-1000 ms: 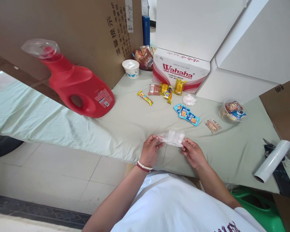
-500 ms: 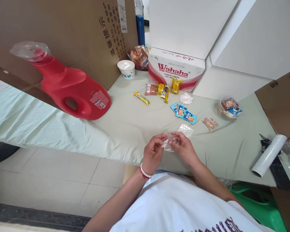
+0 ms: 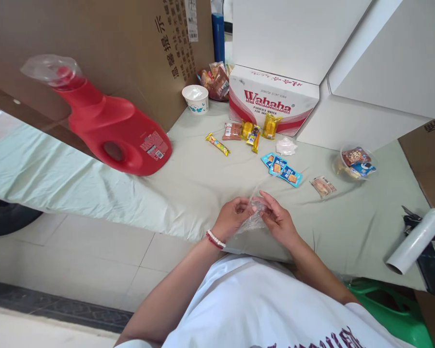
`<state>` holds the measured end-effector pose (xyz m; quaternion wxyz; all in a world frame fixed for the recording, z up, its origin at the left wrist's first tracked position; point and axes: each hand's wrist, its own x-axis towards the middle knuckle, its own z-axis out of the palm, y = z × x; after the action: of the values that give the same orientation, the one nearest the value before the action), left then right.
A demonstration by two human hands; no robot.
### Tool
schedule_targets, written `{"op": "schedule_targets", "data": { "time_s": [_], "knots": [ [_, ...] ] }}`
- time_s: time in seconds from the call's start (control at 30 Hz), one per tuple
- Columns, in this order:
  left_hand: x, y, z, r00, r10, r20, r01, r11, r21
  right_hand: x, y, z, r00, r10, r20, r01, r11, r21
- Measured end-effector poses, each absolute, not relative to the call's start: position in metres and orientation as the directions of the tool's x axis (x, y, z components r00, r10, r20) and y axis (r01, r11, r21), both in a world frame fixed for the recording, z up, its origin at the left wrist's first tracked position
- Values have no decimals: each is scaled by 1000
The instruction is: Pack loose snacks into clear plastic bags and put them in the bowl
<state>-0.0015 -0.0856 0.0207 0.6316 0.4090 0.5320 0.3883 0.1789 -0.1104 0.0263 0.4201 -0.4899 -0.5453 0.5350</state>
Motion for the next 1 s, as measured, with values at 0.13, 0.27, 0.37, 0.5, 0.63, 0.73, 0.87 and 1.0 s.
{"op": "schedule_targets", "data": {
  "time_s": [0.13,0.27,0.37,0.5,0.63,0.73,0.87,1.0],
  "knots": [
    [13,-79,7,-4,951,-309,-157,304,940,186,-110,18,12,992,-125,68,-125,-990],
    [18,-82,-4,-111,922,-372,-268,333,904,195,-112,7,115,958,-263,-35,-261,-965],
    [16,-85,-5,-138,918,-371,-226,335,914,202,-114,6,30,928,-371,-36,-370,-928],
    [13,-89,-2,-87,927,-365,-210,341,916,208,-102,12,44,919,-393,-9,-393,-920],
    [14,-93,-1,-42,925,-378,-210,362,908,206,-79,8,95,962,-256,137,-267,-954],
    [8,-90,-3,-46,924,-381,-175,368,913,204,-67,2,40,962,-272,204,-274,-940],
    [-12,-80,-3,-208,929,-306,74,327,942,205,-61,2,116,948,-295,184,-313,-932],
    [-24,-87,9,-419,881,219,528,40,849,205,-64,8,150,934,-324,147,-345,-927]
  ]
}}
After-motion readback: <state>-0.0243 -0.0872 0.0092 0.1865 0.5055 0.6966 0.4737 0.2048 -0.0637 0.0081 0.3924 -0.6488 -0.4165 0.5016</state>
